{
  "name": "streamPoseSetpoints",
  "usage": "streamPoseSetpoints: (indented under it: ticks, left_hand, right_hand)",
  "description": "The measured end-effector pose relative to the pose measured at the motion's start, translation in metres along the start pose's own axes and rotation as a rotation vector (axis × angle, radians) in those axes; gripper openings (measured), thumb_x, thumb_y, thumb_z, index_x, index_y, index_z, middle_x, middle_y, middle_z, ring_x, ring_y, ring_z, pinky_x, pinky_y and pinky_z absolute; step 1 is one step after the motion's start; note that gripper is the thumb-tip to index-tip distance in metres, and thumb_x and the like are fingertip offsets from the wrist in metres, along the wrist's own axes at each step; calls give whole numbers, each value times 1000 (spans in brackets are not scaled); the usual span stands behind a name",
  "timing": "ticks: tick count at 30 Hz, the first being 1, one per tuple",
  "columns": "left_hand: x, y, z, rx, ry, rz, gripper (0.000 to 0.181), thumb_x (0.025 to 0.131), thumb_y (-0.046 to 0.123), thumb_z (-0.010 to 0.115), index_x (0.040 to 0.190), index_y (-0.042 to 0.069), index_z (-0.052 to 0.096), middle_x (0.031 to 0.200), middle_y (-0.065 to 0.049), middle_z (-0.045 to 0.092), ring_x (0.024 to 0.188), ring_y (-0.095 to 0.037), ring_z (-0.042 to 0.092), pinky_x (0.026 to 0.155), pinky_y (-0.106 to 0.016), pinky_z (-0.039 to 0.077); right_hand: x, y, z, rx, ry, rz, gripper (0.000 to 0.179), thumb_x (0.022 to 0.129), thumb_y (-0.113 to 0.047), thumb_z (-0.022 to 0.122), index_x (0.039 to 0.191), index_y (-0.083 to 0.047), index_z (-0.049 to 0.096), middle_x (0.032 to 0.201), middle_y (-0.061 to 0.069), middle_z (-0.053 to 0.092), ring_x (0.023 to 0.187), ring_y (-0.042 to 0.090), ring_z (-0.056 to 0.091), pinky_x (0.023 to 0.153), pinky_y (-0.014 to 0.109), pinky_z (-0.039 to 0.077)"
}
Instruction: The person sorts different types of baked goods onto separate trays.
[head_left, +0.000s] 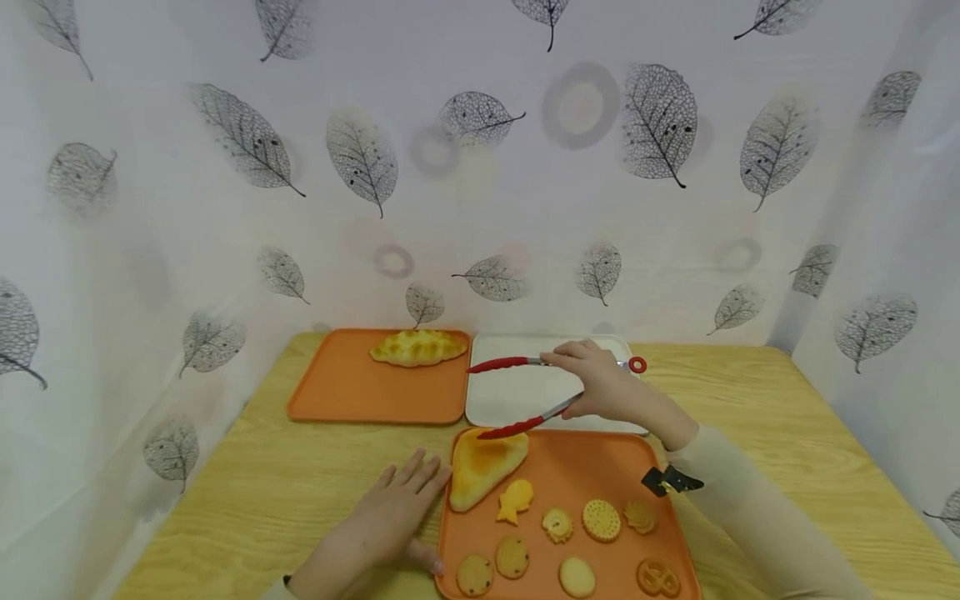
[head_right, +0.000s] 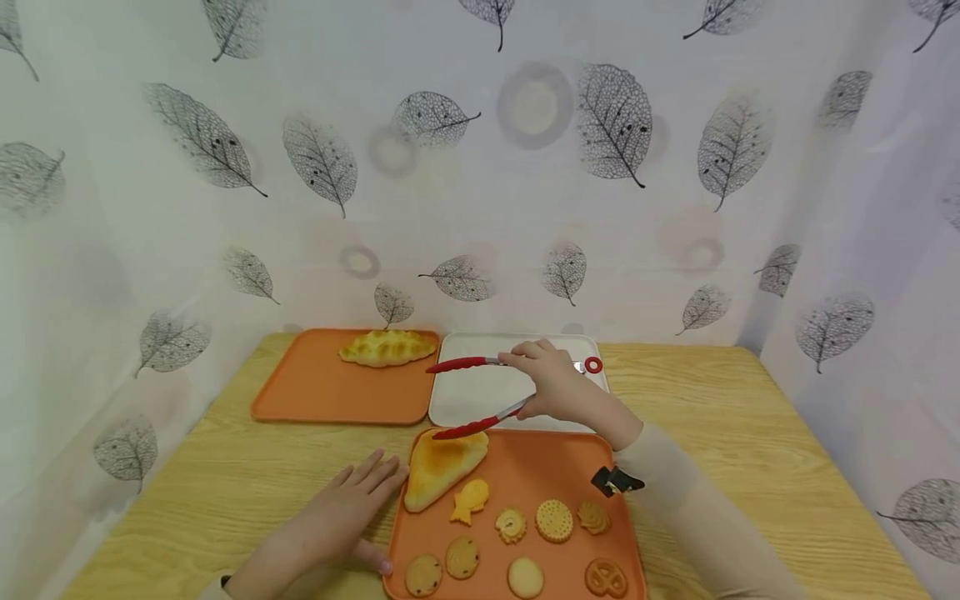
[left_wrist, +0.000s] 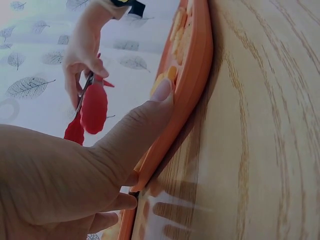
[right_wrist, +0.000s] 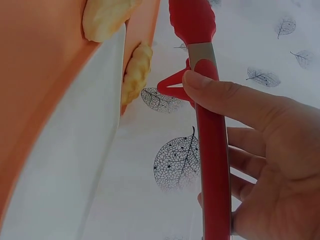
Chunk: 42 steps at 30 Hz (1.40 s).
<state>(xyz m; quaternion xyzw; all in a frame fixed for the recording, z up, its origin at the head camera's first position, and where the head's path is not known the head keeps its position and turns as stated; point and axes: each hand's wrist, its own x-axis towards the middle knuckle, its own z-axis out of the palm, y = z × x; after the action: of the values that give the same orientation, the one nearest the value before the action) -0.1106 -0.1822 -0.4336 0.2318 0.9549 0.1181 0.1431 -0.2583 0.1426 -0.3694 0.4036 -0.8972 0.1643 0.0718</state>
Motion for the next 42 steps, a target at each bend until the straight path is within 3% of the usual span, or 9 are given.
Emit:
streamPoseSetpoints:
  ticks: [6,11,15,26,33,42]
  left_hand:
    - [1,0,2,-2,-9,-9,121,61,78,65,154,10,28,161,-18,24,151,-39,13,114,-66,21]
    - [1,0,2,4,0,-10,121,60,78,66,154,9,29,161,-18,25,150,-39,14,114,-66,22]
    - [0,0,3,5,2,-11,122,60,78,66,154,9,29,160,-18,25,150,-40,14,114,-66,22]
    - [2,0,3,-1,1,-10,121,60,76,67,154,9,29,160,-18,25,150,-40,14,114,-66,23]
    - [0,1,0,4,17,0,120,61,73,70,153,8,30,160,-19,27,150,-41,15,114,-66,23]
    - [-1,0,1,1,13,10,123,60,78,65,154,8,27,160,-19,25,150,-41,14,113,-66,24]
  right_hand:
    - [-21,-2,4,-12,-55,-11,79,63,-18,91,133,-4,58,125,13,59,113,34,52,80,46,45]
    - [-25,-6,10,-56,-95,-29,77,60,-19,92,129,-5,62,120,11,61,107,31,53,70,34,40]
    - [-24,-11,14,-59,-146,-18,75,61,-16,91,129,-5,62,120,9,61,104,28,52,69,30,37]
    - [-18,-23,12,-95,-237,76,75,61,-25,93,128,-7,64,116,9,62,107,29,53,72,39,44]
    - [-12,-28,4,-122,-282,58,76,61,-25,93,129,-7,63,116,9,61,108,28,52,75,41,45]
    - [-4,-31,9,-210,-259,2,77,60,-24,94,128,-8,63,117,7,62,112,29,52,78,44,46]
